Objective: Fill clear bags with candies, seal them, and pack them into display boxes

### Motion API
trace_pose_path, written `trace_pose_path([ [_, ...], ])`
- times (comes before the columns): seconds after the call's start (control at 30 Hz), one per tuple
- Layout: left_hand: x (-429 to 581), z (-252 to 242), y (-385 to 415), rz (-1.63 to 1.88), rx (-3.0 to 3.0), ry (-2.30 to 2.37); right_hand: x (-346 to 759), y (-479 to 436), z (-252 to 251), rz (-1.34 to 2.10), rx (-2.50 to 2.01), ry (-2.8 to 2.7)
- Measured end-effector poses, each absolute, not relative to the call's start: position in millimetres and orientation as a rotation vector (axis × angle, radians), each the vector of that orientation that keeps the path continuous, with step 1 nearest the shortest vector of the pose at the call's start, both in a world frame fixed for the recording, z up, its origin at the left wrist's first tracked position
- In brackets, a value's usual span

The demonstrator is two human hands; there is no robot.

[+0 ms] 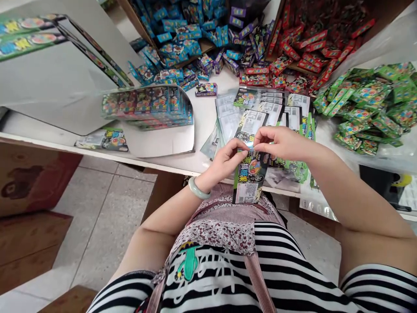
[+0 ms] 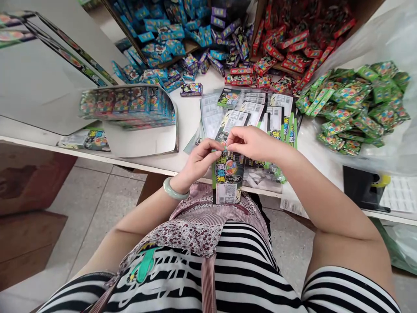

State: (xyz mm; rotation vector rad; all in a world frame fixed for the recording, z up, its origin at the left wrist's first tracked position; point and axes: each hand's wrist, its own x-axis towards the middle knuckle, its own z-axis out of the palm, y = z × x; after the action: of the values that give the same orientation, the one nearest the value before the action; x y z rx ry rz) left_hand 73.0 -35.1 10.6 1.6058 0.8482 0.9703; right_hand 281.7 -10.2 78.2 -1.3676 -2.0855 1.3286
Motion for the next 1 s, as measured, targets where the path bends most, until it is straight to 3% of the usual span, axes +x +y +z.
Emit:
trace_pose_path([
  [0.4,88.3,-2.2,-35.6,1.121,1.642,0.903,278.4,-6.3,69.8,1.363,-1.449,-2.013],
  [0.7,63.7,-13.8,-57.6,0.978,1.357,0.706,271.5,-12.4,54.2,1.973,-1.558,-1.486],
  [0.87,50.2,-24.0,-76.7,0.880,1.241,0.733,272.6,-23.7,60.0,1.784,-1.480,-1.650],
  [1.0,51.2,-16.0,-87.6,0.934,1.275,0.781,264.8,-37.8,68.5,1.365,-1.521,-1.893],
])
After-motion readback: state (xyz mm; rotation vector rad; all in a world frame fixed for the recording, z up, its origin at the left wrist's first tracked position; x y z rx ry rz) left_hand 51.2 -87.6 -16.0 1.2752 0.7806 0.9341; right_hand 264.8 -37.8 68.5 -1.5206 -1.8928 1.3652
